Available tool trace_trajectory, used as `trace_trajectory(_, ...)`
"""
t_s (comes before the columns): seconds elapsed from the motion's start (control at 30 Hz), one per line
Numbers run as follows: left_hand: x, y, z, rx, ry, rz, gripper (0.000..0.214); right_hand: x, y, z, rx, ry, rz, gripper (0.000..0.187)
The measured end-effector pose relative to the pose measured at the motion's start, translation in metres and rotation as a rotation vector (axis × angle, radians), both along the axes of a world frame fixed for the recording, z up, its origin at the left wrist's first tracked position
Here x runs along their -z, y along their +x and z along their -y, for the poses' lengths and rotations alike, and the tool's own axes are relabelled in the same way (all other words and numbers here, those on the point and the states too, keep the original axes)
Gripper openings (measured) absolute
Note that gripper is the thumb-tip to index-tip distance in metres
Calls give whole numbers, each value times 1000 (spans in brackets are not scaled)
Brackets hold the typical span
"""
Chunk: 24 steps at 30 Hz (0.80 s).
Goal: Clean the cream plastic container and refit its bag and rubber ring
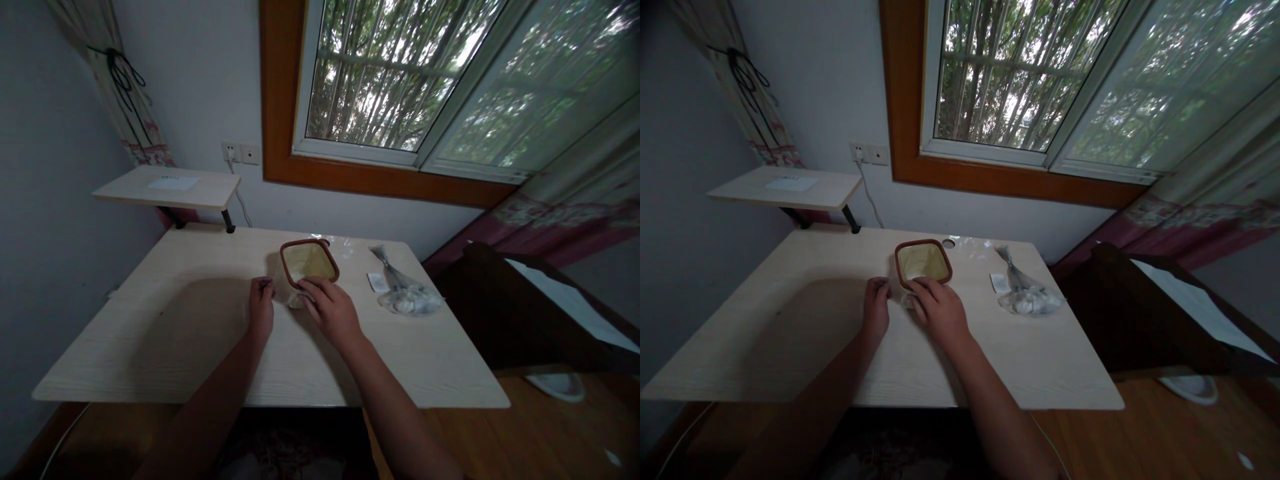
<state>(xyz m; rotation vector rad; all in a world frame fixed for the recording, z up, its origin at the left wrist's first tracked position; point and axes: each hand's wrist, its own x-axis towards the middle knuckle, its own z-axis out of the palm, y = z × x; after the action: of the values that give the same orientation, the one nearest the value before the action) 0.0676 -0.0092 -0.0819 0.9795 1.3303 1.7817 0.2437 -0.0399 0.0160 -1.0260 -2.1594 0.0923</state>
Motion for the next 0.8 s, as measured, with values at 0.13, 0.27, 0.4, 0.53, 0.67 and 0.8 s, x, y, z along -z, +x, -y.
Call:
trace_trajectory(0.13,3,-3,-2,-54,-16,72,11,0,12,3,27,29,-189,37)
trace_trajectory(0.27,2,-4,-1,-109,-21,77,13,11,33,-3,237,50,-398,33)
trace_trajectory(0.4,-1,-3,2,-141,22,19,18,28,45,-12,316,-53,-499,37)
trace_trajectory(0.53,-13,-2,6,-204,108,-62,21,48,44,-15,250,-256,-579,41)
trace_trajectory(0.67,-37,-4,12,-221,213,-179,17,68,36,-16,212,-368,-674,40)
trace_trajectory(0.8,-64,-10,19,-126,306,-352,14,80,29,-15,190,-402,-706,34)
